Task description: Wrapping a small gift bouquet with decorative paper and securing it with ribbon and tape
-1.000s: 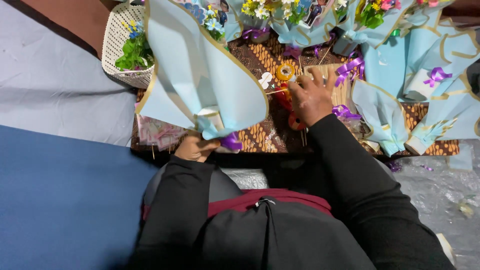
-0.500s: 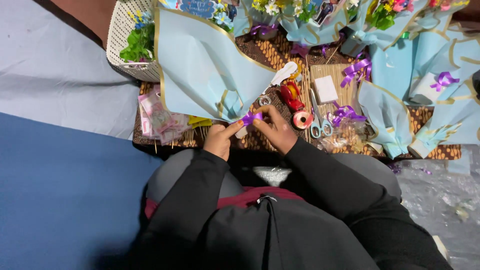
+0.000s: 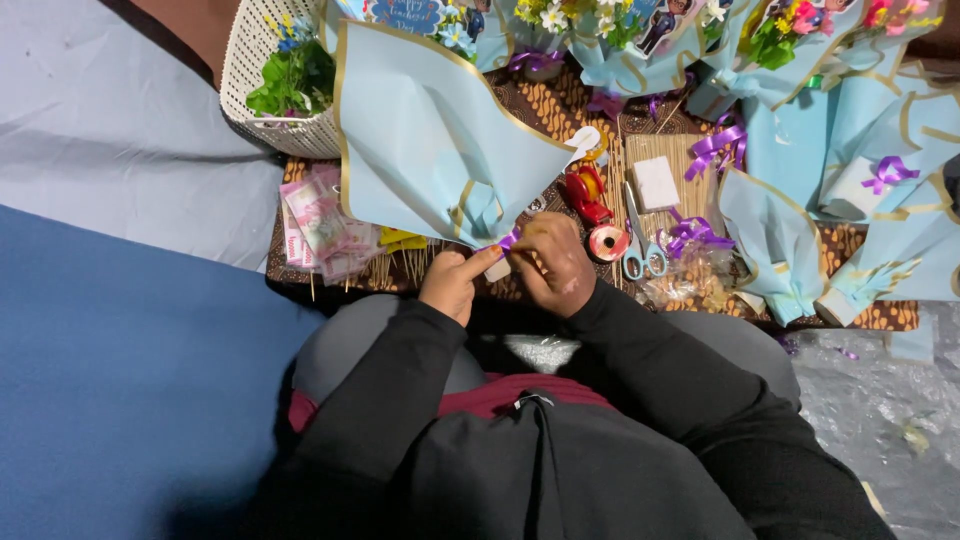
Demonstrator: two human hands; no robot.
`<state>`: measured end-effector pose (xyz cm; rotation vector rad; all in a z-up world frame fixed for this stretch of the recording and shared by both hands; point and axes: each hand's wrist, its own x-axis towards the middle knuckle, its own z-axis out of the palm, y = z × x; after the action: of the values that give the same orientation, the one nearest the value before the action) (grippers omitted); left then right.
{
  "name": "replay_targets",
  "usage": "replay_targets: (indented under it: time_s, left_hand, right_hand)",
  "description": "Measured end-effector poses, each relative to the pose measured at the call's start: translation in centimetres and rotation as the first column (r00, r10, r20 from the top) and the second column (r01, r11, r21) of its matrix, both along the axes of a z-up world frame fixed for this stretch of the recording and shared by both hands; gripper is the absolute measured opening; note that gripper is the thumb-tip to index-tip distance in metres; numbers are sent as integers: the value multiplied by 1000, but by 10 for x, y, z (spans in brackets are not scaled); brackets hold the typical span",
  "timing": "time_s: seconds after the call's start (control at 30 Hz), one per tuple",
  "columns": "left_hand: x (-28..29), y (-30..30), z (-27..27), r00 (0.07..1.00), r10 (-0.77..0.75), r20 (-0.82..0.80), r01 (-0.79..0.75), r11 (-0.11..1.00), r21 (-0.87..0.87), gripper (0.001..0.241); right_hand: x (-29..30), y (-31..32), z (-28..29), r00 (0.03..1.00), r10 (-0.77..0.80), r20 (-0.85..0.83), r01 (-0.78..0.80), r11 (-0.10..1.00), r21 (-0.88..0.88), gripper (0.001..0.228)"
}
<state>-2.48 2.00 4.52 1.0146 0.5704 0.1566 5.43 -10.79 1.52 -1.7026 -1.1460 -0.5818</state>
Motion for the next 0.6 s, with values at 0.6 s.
replay_targets:
  time_s: [0.6]
  left_hand:
    - [5, 0, 6, 998, -22, -61, 18, 998, -62, 66]
  right_hand:
    - [3, -3, 6, 896, -83, 437, 103, 994, -22, 22]
